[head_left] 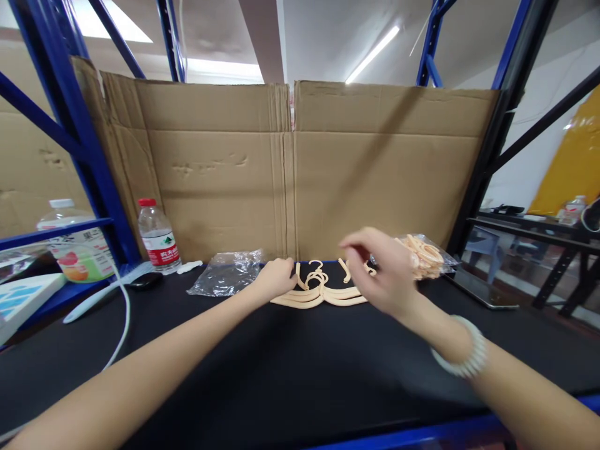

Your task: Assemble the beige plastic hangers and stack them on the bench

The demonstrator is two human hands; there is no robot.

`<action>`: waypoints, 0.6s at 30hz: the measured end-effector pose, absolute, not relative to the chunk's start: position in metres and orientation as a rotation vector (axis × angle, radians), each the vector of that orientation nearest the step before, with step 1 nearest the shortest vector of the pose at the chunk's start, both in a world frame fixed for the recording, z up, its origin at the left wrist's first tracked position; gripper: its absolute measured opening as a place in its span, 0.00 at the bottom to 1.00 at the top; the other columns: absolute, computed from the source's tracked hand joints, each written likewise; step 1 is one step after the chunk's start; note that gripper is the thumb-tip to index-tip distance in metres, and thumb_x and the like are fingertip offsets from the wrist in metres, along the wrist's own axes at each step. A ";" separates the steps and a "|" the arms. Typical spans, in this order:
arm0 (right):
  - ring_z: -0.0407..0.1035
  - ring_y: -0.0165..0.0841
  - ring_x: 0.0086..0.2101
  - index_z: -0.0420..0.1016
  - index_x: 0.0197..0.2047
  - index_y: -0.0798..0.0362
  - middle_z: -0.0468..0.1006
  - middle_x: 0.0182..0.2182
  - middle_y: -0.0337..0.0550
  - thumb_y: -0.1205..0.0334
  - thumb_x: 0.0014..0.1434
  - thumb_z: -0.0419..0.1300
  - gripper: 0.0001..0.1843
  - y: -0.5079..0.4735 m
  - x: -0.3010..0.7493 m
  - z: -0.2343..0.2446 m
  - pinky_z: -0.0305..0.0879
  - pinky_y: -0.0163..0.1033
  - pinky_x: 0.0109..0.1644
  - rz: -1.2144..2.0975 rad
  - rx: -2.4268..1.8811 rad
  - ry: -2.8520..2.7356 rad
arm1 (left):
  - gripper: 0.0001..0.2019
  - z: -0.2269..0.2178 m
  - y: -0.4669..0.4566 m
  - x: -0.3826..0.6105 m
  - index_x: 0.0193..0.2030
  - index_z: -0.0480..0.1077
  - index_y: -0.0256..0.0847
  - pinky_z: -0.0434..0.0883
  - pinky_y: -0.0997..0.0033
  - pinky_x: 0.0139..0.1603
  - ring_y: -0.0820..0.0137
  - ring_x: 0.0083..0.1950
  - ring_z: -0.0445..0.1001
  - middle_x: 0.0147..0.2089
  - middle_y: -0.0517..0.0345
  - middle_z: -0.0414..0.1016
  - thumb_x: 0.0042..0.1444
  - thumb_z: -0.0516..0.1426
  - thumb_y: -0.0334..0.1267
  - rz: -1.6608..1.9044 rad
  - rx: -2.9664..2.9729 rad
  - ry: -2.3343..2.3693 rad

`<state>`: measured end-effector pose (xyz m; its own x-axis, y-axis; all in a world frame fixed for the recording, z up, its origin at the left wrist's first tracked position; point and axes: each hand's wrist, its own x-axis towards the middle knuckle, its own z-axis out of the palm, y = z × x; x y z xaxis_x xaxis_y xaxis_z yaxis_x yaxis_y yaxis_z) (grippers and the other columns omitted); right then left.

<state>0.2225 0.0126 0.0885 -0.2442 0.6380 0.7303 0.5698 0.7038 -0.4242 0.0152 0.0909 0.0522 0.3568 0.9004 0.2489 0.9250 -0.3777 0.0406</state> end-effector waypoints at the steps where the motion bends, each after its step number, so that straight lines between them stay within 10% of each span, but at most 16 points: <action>1: 0.70 0.36 0.40 0.74 0.41 0.53 0.76 0.38 0.46 0.60 0.63 0.55 0.09 0.024 0.216 0.091 0.66 0.42 0.45 0.044 -1.107 -1.950 | 0.13 0.051 0.099 0.021 0.44 0.71 0.31 0.70 0.61 0.46 0.53 0.46 0.75 0.42 0.38 0.75 0.56 0.53 0.37 -0.331 -2.475 -1.741; 5: 0.72 0.42 0.40 0.77 0.36 0.56 0.78 0.36 0.52 0.57 0.57 0.57 0.12 0.091 0.192 0.087 0.65 0.40 0.41 0.049 -1.885 -2.012 | 0.17 0.049 0.126 0.038 0.42 0.74 0.31 0.72 0.62 0.43 0.50 0.47 0.75 0.43 0.35 0.76 0.49 0.58 0.41 -0.220 -2.449 -1.931; 18: 0.74 0.45 0.41 0.78 0.34 0.59 0.79 0.34 0.56 0.69 0.41 0.66 0.13 0.166 0.185 0.037 0.67 0.40 0.40 0.326 -2.185 -1.803 | 0.14 0.038 0.140 0.037 0.41 0.73 0.32 0.71 0.62 0.46 0.56 0.50 0.74 0.46 0.39 0.75 0.47 0.62 0.35 -0.397 -2.376 -2.159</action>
<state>0.1845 0.1664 0.0371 0.1917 0.9814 0.0093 0.9160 -0.1755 -0.3608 0.0366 0.1397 0.0385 0.0809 0.9897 0.1179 0.9668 -0.1067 0.2320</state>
